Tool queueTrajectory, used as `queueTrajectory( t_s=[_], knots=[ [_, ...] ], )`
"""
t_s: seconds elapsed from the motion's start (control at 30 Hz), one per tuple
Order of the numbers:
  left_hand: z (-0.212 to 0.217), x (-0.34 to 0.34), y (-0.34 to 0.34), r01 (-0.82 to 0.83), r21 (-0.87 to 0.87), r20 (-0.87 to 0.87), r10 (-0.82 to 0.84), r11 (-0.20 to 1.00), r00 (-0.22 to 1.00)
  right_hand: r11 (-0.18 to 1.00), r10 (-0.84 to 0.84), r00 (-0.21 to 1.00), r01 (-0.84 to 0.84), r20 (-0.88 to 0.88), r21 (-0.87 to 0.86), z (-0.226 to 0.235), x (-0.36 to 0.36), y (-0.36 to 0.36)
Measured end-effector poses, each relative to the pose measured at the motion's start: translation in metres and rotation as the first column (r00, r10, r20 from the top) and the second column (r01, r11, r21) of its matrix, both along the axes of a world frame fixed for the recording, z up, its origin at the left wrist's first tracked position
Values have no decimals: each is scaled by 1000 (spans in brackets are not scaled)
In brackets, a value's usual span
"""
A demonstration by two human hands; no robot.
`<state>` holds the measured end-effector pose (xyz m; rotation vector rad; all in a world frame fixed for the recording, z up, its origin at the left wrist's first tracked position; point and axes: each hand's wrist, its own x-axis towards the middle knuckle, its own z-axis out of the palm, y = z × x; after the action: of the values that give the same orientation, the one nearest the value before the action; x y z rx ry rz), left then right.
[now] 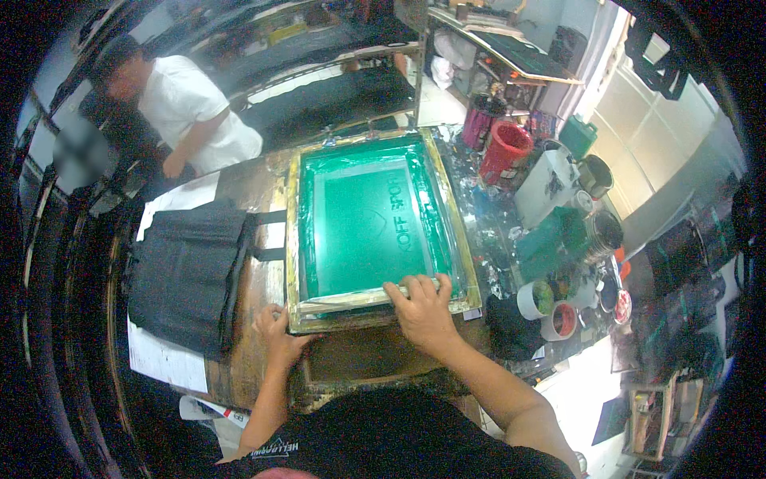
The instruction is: The person performs screen printing on black tote bags by applying green ink through a screen with a squeegee and then placing the finished bags onto a stack.
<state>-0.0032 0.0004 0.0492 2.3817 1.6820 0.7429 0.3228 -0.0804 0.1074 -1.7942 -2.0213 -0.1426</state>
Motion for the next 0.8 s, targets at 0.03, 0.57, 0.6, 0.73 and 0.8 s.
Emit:
queueTrajectory(
  t_s=[0.03, 0.57, 0.6, 0.73, 0.8],
  knots=[
    [4, 2, -2, -54, -8, 21, 55, 998, 998, 1000, 7, 1000, -7, 5, -9, 5, 0, 1],
    [134, 80, 55, 36, 194, 891, -191, 980, 412, 878, -63, 989, -10, 136, 479, 192, 21, 94],
    [139, 77, 60, 23, 258, 870, -242, 966, 429, 859, -59, 990, -15, 128, 512, 204, 23, 104],
    [103, 62, 73, 53, -40, 589, -20, 998, 808, 866, -34, 991, -37, 132, 499, 231, 30, 128],
    [84, 58, 62, 0, -30, 327, 10, 1000, 945, 844, -27, 989, -54, 143, 534, 236, 32, 139]
  ],
)
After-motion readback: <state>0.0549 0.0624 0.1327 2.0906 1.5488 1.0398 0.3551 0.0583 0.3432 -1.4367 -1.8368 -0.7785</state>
